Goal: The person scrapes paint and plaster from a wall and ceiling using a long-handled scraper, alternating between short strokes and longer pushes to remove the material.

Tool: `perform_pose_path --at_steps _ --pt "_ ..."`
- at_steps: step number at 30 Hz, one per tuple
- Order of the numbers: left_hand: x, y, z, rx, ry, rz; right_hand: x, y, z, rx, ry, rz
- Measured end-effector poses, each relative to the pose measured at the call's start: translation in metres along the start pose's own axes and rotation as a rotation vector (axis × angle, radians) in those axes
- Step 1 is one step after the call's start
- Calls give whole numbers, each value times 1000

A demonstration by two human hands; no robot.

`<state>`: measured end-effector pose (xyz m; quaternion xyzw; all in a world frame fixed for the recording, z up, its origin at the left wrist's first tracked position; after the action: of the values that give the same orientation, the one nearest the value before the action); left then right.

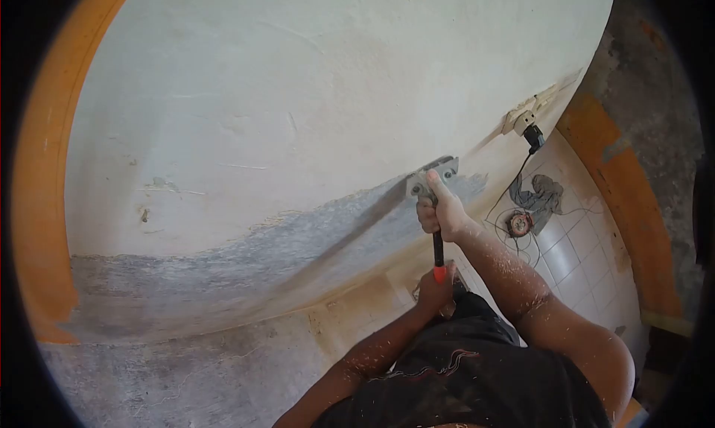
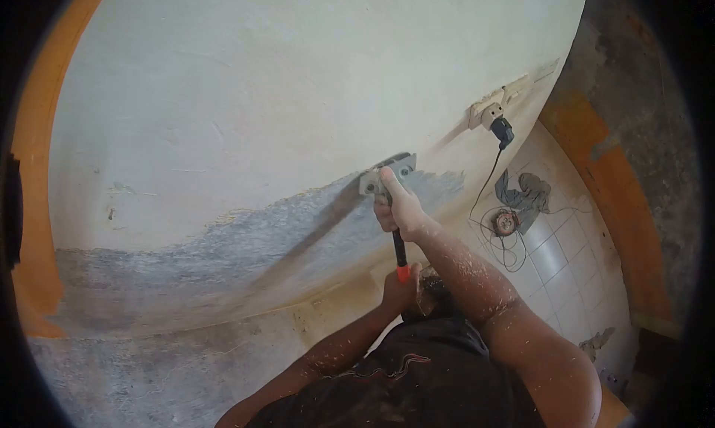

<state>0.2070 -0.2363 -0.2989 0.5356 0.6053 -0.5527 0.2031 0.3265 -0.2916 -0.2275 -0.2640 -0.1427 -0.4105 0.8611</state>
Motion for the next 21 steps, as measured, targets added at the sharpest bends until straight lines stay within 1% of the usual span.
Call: perform_pose_path --at_steps 1,3,6,8,9,10,12,14,16,17,18,19,21 --pt "3 -4 -3 6 0 -9 4 0 12 44 -19 -13" --pt "8 0 6 111 18 -89 9 -1 6 7 -53 -54" --pt "43 2 22 124 73 -109 -11 0 -21 20 23 -18" --pt "48 3 22 103 104 -118 -21 -1 -41 -73 56 1" --pt "50 4 22 92 134 -137 -14 -1 -33 -71 54 0" --pt "33 3 16 93 134 -139 0 0 -12 -16 11 -28" --pt "0 0 3 71 -35 -55 8 0 5 61 -15 -40" --pt "8 2 7 85 5 -77 6 0 -5 56 15 -34" --pt "32 -1 14 97 51 -107 -8 -1 -23 53 54 -26" --pt "50 0 23 123 117 -128 -20 -3 -43 -5 95 0" --pt "47 0 25 148 182 -148 -24 -5 -49 -63 135 27" --pt "43 2 24 146 183 -145 -21 -2 -50 -60 133 25" --pt "18 5 12 44 88 -88 -9 8 -38 62 168 21"
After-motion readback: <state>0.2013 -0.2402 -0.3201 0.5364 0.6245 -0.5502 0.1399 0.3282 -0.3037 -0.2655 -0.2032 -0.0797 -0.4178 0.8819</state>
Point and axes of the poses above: each hand's wrist, its own y-axis towards the middle knuckle, its own z-axis out of the palm, x = y × z, the point moved 10 cm from there along y, towards the middle knuckle, and after that the axes turned 10 degrees about x, right-handed, at the moved point
